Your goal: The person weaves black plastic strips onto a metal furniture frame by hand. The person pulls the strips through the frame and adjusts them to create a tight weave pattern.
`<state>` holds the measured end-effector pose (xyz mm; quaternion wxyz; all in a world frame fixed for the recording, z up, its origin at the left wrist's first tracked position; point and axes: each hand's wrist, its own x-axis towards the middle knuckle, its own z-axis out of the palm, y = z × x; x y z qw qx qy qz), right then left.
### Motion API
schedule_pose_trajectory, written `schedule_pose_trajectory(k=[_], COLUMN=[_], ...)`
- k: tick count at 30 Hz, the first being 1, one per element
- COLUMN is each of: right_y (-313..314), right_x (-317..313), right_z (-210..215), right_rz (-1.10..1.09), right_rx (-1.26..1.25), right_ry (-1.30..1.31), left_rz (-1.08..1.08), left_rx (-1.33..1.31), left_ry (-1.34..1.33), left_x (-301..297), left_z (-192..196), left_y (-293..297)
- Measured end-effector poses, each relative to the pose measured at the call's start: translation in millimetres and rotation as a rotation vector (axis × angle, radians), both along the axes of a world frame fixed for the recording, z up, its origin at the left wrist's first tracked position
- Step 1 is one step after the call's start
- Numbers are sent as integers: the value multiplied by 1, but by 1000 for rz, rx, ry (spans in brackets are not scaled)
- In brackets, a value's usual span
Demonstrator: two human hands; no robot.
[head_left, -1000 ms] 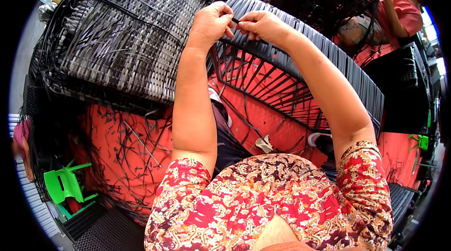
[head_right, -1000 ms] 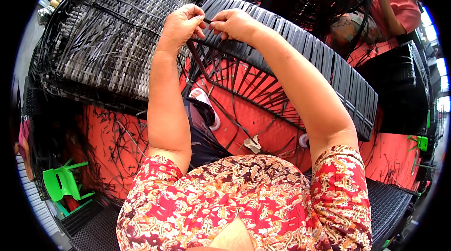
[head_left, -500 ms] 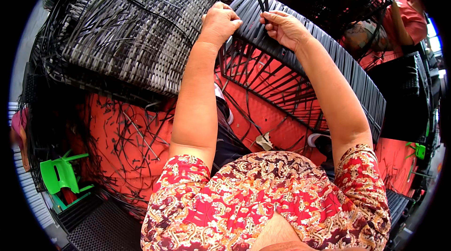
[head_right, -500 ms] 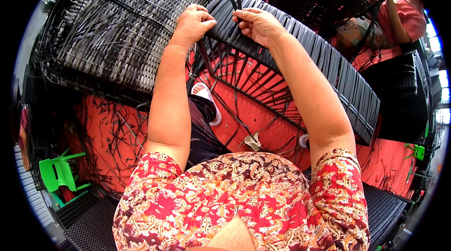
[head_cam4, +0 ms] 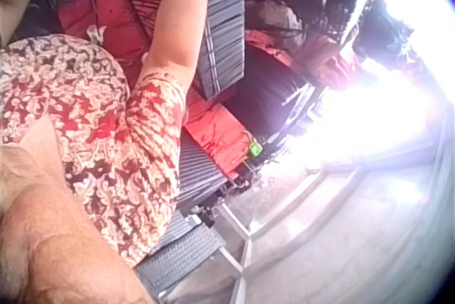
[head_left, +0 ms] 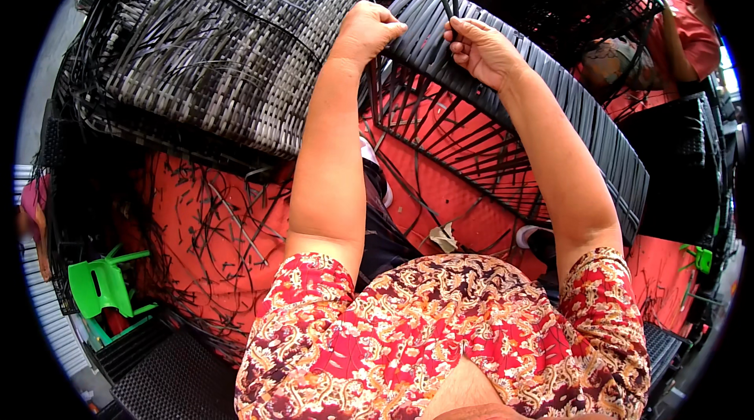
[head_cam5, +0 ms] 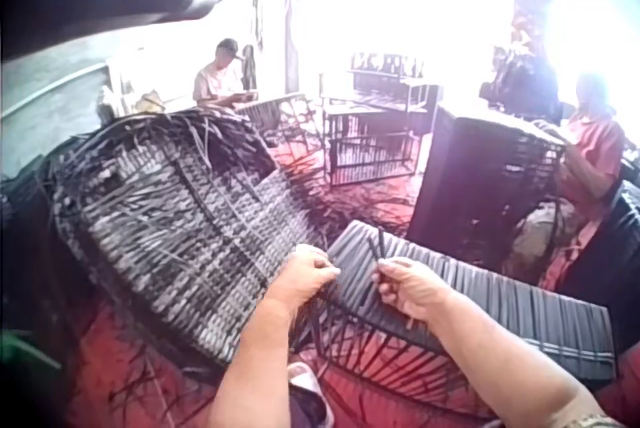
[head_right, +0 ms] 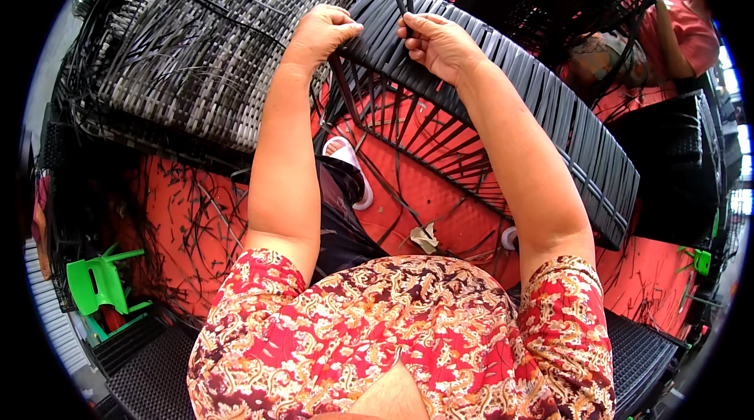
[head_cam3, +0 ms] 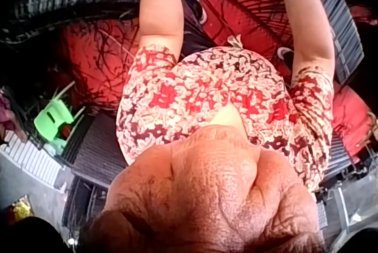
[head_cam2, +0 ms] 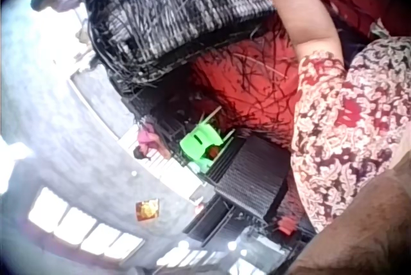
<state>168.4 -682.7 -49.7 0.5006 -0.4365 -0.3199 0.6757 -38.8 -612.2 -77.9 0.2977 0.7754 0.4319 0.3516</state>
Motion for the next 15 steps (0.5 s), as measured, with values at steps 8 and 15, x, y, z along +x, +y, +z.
schedule_pose_trajectory(k=[8,15], right_y=[0,3], right_x=[2,5], right_z=[-3,-6], right_rz=[7,36], right_rx=[8,22], right_ry=[36,58], left_rz=[-27,26], left_rx=[-204,67], left_ry=[-143,62], left_x=[-7,0], left_z=[6,7], left_y=[-5,-8])
